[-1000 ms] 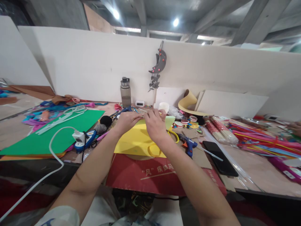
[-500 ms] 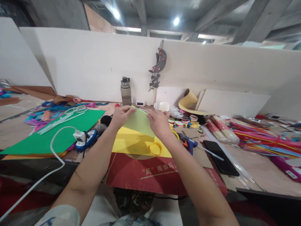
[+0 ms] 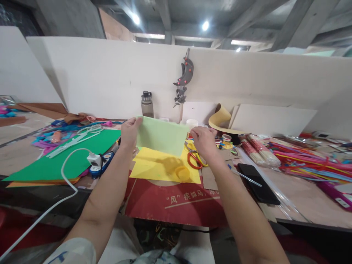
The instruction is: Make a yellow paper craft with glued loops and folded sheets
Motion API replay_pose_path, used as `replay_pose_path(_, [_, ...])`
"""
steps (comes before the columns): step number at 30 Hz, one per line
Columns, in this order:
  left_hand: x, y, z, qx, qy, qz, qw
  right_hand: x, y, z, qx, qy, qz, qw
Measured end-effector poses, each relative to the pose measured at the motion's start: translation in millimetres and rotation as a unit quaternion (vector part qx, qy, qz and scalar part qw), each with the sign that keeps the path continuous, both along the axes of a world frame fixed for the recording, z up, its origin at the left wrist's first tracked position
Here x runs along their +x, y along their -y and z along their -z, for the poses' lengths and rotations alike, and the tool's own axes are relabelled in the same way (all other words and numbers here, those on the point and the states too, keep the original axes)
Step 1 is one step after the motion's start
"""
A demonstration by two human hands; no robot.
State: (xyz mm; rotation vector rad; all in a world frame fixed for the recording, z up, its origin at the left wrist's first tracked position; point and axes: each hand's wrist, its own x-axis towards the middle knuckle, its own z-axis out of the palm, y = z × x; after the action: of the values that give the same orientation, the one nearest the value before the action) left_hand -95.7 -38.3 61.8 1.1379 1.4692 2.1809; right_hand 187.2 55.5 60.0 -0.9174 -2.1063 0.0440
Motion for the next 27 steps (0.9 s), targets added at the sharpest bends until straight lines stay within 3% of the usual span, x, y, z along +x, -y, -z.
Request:
replay_pose_path(3, [-11, -9, 7.5, 0.007, 0.074, -0.009, 0.997, 10, -8, 8.7, -0.077, -0.091, 0.010, 0.993])
replay_pose_path(6, [-15, -20, 17.5, 0.014, 0.134, 0.032, 0.990, 2, -7, 17.7, -0.166, -0.192, -0.027, 0.967])
replay_pose_path(11, [-12, -31, 28.8, 0.009, 0.222, 0.071, 0.972, -35, 8, 29.1, -0.322, -0.275, -0.190, 0.886])
replay_pose_path(15, [-14, -34, 32.8, -0.003, 0.266, 0.072, 0.961, -47, 7, 42.7, -0.415, -0.304, -0.204, 0.833])
replay_pose_path(17, [-13, -36, 34.8, -0.022, 0.289, 0.093, 0.953, -46, 2, 50.2, -0.431, -0.334, -0.194, 0.816])
replay_pose_path(22, [3, -37, 39.7, -0.118, 0.282, 0.230, 0.924, -37, -8, 57.9, -0.416, -0.393, -0.128, 0.810])
replay_pose_path(27, [14, -38, 44.3, -0.116, 0.230, 0.236, 0.937, -34, -6, 55.1, -0.417, -0.440, -0.110, 0.788])
